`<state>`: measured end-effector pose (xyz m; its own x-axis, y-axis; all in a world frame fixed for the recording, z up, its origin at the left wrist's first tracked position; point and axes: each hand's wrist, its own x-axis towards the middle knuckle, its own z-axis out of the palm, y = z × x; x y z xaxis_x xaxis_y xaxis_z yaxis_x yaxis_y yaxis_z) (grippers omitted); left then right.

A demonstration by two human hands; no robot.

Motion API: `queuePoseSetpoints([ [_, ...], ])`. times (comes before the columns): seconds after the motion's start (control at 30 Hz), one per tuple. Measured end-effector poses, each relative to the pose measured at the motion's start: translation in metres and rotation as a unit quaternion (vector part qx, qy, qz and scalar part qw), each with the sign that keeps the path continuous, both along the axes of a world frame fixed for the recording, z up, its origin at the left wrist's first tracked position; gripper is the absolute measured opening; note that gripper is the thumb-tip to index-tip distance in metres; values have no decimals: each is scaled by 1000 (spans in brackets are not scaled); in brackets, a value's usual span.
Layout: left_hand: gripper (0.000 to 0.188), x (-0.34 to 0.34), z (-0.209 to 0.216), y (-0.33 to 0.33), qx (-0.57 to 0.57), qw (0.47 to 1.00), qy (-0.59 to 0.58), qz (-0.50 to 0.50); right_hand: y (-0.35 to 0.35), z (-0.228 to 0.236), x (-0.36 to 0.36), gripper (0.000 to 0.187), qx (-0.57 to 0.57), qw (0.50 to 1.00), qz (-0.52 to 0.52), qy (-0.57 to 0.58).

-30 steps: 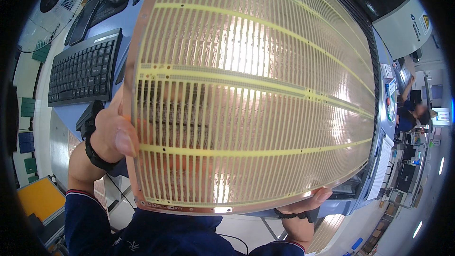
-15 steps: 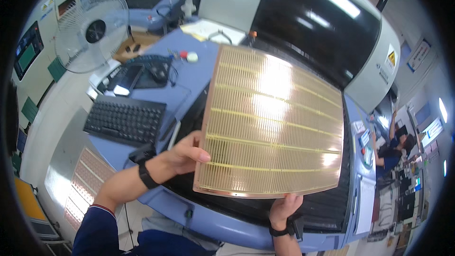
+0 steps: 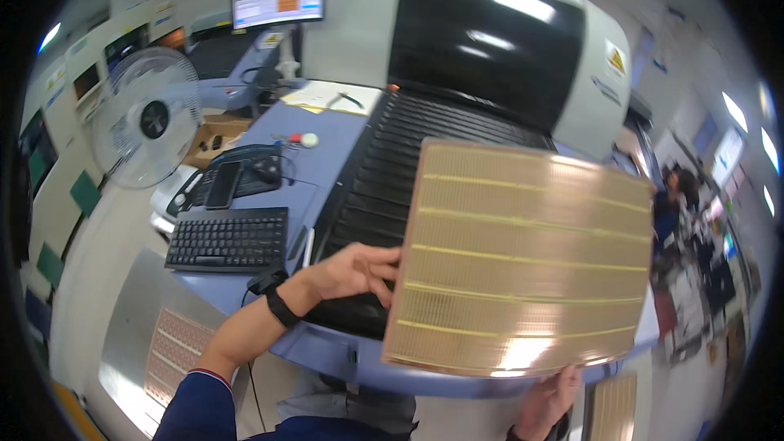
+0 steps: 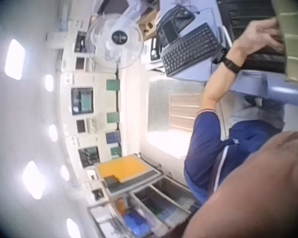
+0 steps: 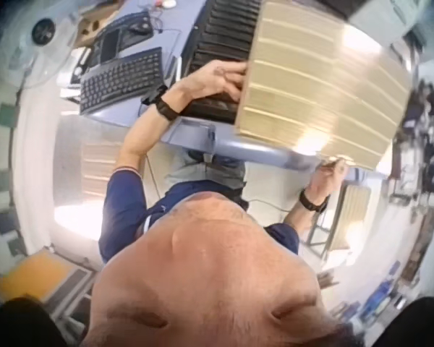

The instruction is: The recorder inspects a large thin metal component with a grid pattern and then operates a computer interface to log or process inspection data.

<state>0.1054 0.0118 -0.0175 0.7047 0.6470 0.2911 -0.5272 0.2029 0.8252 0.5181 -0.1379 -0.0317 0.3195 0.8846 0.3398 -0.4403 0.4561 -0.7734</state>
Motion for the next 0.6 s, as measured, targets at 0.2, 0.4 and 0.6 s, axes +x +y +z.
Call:
queuePoseSetpoints([
  [0.2,82,6,-10,19,4,995,-20,95,-93,-25,150,24,91,970,-227,12],
  [0.4,86,-25,-31,30,3,990,11,137,-131,-17,265,18,96,895,-410,144],
  [0.6,79,-21,-49,35,-22,987,47,150,-201,-129,396,30,-36,829,-529,178],
])
